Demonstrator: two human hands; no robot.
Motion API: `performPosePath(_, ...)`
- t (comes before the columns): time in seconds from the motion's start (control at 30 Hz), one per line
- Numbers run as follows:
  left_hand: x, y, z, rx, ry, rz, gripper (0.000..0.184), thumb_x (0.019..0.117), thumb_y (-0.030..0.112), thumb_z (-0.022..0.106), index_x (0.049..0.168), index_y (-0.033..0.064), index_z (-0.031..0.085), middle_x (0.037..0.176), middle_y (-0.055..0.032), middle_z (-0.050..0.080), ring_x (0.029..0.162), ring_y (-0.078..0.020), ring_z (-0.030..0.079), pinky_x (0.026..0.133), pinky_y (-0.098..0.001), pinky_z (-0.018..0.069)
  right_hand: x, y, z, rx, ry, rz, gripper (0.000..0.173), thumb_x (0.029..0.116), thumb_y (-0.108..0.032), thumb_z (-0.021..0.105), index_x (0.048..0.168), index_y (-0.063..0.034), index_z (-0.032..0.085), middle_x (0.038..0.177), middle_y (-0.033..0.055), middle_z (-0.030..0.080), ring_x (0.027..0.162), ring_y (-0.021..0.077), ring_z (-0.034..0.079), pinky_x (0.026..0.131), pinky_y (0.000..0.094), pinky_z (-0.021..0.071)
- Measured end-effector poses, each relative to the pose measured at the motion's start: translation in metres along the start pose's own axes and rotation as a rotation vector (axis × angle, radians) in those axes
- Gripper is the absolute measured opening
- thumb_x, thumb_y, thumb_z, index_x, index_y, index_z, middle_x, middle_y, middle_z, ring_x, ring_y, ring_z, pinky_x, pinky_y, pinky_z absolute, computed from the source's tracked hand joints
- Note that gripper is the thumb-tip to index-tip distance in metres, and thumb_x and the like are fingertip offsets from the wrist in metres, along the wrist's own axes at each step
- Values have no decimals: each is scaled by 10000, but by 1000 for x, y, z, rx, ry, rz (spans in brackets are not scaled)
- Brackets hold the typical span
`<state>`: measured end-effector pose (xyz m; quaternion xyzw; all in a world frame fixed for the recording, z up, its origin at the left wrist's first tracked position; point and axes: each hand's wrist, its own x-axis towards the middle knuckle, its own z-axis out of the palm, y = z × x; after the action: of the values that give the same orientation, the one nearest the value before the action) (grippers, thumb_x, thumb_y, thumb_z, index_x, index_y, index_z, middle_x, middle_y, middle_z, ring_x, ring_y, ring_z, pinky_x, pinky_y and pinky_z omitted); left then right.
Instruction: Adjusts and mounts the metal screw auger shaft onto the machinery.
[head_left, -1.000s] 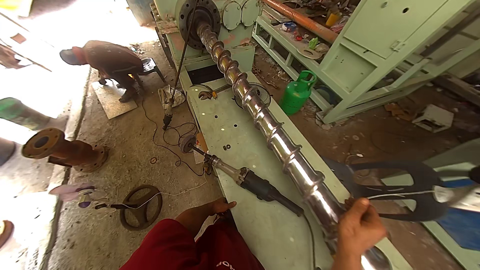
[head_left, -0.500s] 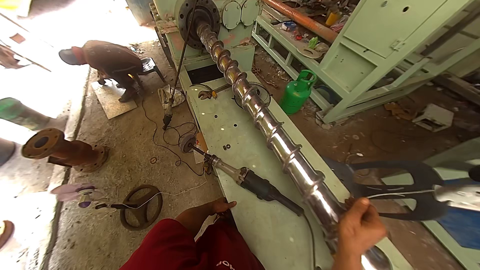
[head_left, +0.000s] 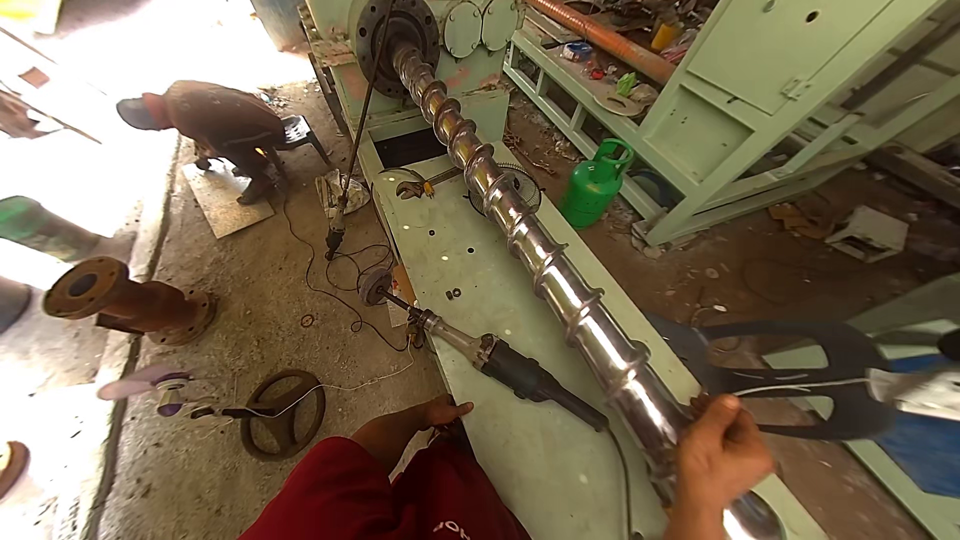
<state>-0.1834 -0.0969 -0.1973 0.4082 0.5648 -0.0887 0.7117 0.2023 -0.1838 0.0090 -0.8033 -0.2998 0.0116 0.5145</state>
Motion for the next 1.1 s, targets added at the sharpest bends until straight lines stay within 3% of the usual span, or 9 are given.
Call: performPosePath(1.1, 4, -3, -1, -2, 11, 2, 700, 1017, 570, 576, 1372, -30, 508, 1172, -232, 681, 1012, -318, 719, 896, -488, 597, 0, -1, 0, 2, -8, 2, 468, 1118, -304, 432, 986, 58, 698, 870, 123, 710, 816, 79, 682, 793, 278, 557)
